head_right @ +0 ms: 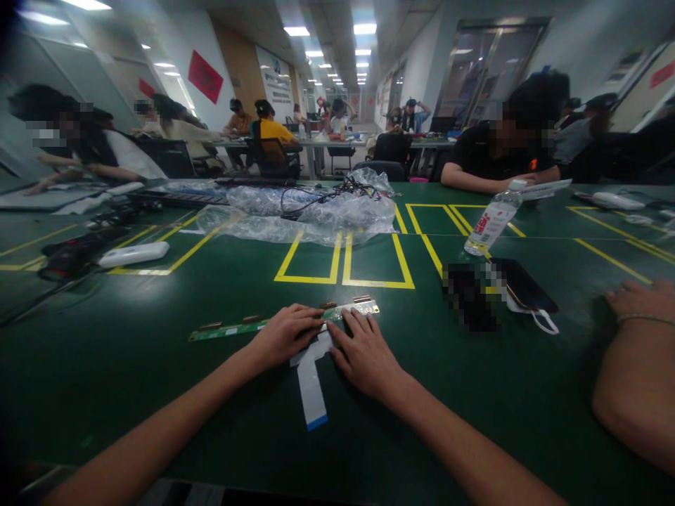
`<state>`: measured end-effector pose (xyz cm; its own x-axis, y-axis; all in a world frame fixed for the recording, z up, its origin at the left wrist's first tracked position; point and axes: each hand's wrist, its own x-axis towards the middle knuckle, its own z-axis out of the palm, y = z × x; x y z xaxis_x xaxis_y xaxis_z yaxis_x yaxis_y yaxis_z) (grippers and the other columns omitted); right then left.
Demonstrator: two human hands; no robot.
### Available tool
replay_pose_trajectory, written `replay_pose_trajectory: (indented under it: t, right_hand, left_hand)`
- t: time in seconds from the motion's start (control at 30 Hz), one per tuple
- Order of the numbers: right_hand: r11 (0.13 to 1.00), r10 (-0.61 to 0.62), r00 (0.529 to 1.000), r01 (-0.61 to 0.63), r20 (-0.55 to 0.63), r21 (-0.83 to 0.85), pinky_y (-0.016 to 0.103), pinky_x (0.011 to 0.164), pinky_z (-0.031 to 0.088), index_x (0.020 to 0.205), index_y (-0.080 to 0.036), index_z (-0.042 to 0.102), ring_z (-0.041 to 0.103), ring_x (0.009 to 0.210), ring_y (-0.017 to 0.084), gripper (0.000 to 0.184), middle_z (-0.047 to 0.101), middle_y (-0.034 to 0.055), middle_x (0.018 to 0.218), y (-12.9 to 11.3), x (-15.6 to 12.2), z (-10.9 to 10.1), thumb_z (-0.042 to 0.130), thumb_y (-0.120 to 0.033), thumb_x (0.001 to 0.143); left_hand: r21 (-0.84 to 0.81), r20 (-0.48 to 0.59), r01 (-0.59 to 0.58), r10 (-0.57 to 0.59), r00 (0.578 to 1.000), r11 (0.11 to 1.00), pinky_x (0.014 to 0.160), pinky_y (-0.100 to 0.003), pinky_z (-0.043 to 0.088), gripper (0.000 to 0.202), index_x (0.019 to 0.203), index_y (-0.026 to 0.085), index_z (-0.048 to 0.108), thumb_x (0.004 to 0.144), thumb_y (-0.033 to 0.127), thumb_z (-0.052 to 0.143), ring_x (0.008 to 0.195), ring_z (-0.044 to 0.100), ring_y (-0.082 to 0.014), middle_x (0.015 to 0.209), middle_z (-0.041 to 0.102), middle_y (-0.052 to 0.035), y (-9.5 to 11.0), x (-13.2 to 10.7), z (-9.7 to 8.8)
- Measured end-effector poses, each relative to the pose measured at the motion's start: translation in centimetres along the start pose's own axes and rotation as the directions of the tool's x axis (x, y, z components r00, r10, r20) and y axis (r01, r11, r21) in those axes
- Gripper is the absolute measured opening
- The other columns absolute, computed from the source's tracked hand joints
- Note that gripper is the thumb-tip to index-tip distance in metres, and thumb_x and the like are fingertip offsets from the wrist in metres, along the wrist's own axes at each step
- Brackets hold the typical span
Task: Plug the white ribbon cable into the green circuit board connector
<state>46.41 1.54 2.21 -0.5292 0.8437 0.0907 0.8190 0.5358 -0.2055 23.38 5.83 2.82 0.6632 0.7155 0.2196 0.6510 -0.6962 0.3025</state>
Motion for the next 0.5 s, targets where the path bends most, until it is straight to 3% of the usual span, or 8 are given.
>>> replay_pose_trajectory:
  t: [0.27,0.5]
  right_hand:
    - [0.996,-0.042,0.999,0.044,-0.025,0.078,0.058,0.114,0.029,0.146,-0.024,0.046,0.035,0.142,0.033,0.049,0.041,0.0159,0.153,0.9,-0.1,-0.6,0.046,-0.036,0.099]
    - [0.997,-0.06,0.997,0.061,-0.049,0.038,0.058,0.113,0.031,0.142,-0.022,0.052,0.038,0.14,0.035,0.047,0.044,0.0177,0.15,0.68,-0.13,-0.62,0.049,-0.034,0.097]
  left_hand:
    - [0.005,-0.018,-0.007,0.008,1.0,1.0,0.093,-0.041,0.049,0.028,0.118,0.022,0.069,0.095,0.019,0.052,0.112,0.058,-0.0232,0.128,0.067,-0.0066,-0.24,0.03,0.37]
    - [0.021,-0.019,-0.006,0.007,1.0,1.0,0.092,-0.041,0.049,0.029,0.117,0.023,0.069,0.094,0.018,0.053,0.11,0.058,-0.023,0.128,0.067,-0.0065,-0.33,0.08,0.53]
